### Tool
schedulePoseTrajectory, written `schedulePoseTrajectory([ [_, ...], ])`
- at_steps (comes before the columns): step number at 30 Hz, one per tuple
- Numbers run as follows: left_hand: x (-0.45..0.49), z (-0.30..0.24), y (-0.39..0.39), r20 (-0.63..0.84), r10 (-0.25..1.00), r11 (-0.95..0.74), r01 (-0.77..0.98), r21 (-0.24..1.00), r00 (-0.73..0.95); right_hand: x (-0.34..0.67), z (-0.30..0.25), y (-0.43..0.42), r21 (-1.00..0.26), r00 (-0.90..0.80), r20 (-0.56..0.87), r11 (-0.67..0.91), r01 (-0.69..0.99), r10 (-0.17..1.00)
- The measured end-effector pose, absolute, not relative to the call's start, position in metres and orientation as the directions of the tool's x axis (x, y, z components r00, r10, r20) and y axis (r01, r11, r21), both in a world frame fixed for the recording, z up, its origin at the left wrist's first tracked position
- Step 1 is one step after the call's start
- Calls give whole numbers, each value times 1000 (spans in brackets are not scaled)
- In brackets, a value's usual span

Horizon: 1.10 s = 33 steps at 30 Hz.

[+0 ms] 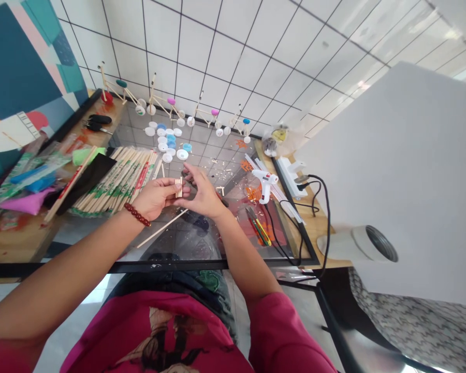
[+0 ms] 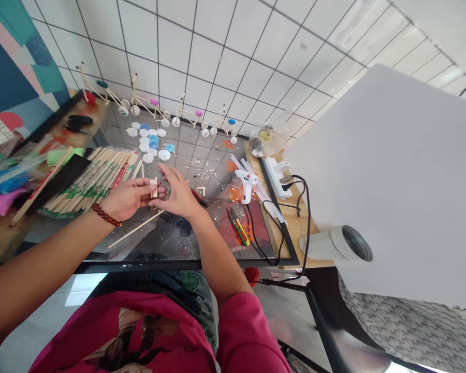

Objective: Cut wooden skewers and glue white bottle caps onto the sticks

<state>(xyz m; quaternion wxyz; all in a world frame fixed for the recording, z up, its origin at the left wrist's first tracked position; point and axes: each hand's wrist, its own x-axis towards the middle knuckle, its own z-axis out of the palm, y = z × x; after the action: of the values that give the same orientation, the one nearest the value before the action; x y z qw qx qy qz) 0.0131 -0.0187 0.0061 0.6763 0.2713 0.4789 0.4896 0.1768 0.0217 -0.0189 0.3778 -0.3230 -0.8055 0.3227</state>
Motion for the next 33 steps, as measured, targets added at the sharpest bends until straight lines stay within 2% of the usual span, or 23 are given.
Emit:
schedulePoseTrajectory([
  [5, 14, 8, -20, -367, 929, 355, -376, 856, 41, 176, -19, 21, -736, -496, 436, 615, 284, 751],
  [8, 15, 9, -21, -316, 949, 297, -332, 895, -5, 177, -18, 23, -786, -510, 425, 584, 202, 748],
  [11, 16, 7, -22, -255, 967, 243, -274, 931, -9, 178, -19, 26, -842, -446, 411, 518, 148, 795],
  [14, 15, 2, -21, -237, 971, 233, -245, 941, 11, 178, -20, 30, -912, -317, 359, 402, 79, 878],
  [18, 12, -1, -19, -165, 985, 159, -117, 980, -45, 182, -19, 37, -988, -163, 122, 104, -115, 979],
  [20, 10, 1, -19, -90, 993, 91, 12, 996, -80, 184, -17, 39, -980, -176, 52, 16, -200, 983],
  [23, 8, 3, -19, -4, 993, 19, 121, 993, -121, 182, -16, 37, -968, -234, 45, -15, -251, 971],
  [28, 5, -8, -13, 31, 980, -18, 67, 998, -198, 177, -18, 33, -973, -306, 66, -8, -233, 950],
  [33, 4, -11, -7, -19, 965, -19, -141, 990, -261, 178, -18, 31, -997, -357, 69, 57, -44, 932],
])
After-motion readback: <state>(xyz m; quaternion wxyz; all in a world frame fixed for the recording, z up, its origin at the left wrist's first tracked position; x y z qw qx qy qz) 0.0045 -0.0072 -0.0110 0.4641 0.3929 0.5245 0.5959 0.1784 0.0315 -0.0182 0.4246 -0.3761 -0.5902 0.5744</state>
